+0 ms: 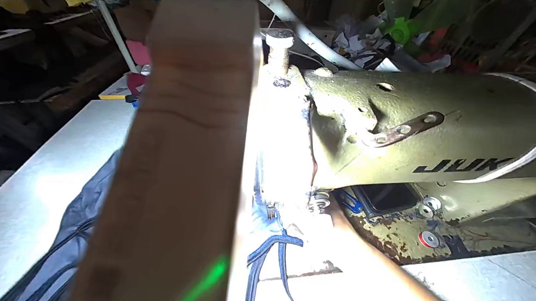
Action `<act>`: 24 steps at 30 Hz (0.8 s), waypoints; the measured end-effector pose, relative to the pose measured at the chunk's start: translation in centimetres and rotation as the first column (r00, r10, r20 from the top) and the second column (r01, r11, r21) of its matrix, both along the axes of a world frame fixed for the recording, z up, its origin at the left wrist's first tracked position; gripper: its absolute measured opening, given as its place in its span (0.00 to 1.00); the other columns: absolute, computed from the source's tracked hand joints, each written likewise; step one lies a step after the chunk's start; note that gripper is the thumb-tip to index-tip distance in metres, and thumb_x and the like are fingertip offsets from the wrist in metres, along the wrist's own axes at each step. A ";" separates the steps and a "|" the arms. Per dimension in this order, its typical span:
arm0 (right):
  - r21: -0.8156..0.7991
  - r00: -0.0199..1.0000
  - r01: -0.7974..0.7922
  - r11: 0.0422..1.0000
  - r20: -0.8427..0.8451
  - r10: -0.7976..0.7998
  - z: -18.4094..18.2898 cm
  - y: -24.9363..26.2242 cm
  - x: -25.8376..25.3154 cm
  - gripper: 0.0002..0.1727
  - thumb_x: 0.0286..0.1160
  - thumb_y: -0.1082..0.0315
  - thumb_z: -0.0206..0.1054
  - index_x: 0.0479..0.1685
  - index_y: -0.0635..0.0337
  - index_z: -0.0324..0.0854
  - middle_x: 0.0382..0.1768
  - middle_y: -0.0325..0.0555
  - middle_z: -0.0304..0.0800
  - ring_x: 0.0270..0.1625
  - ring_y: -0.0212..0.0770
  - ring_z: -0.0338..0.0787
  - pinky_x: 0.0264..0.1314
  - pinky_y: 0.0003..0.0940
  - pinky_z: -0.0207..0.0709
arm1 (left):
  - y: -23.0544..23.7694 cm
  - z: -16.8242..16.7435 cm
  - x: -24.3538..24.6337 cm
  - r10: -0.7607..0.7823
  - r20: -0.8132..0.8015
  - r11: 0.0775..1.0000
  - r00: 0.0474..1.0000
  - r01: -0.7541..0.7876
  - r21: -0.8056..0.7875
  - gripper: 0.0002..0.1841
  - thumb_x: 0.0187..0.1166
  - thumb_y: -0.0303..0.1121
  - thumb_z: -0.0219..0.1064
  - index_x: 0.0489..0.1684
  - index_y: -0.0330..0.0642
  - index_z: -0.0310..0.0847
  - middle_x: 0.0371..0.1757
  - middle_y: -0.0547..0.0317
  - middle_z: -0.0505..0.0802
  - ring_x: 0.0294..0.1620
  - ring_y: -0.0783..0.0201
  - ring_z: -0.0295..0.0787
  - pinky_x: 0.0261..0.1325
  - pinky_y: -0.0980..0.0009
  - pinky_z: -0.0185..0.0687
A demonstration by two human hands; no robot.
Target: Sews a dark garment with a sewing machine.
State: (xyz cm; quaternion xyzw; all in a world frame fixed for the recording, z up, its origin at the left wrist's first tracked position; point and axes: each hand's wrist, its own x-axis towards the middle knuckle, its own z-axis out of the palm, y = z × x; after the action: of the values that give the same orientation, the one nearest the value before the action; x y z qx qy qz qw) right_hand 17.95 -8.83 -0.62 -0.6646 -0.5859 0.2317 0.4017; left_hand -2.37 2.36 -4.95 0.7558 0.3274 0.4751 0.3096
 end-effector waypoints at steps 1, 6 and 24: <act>0.051 0.999 0.032 0.998 -0.004 -0.032 0.6 -0.5 0.0 0.09 0.79 0.68 0.67 0.38 0.67 0.87 0.31 0.46 0.86 0.37 0.33 0.84 0.45 0.30 0.79 | 0.4 -0.4 -0.1 -0.014 0.032 0.995 0.999 0.011 0.095 0.11 0.71 0.36 0.73 0.41 0.37 0.88 0.34 0.72 0.93 0.39 0.82 0.91 0.49 0.84 0.87; 0.117 0.975 0.126 0.985 -0.198 -0.101 0.9 0.0 1.0 0.07 0.82 0.69 0.62 0.43 0.63 0.83 0.33 0.41 0.83 0.38 0.27 0.83 0.44 0.26 0.78 | -1.0 2.8 1.3 -0.128 -0.043 0.991 0.991 0.130 0.024 0.05 0.65 0.32 0.71 0.32 0.43 0.90 0.31 0.75 0.93 0.38 0.87 0.89 0.47 0.88 0.84; 0.063 0.971 0.086 0.994 0.219 -0.098 1.5 -1.0 0.7 0.09 0.81 0.68 0.65 0.46 0.64 0.88 0.41 0.54 0.90 0.45 0.50 0.91 0.50 0.50 0.84 | -4.0 3.5 1.3 0.084 -0.471 0.986 0.878 -0.004 0.168 0.17 0.73 0.41 0.65 0.51 0.41 0.92 0.61 0.50 0.92 0.69 0.50 0.84 0.73 0.48 0.73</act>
State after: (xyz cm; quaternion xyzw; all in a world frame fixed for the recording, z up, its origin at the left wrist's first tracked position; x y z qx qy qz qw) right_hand 18.67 -9.80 0.92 -0.7018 -0.6017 0.1216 0.3615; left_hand -1.11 -1.69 -1.42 0.8644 0.3709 0.3064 0.1463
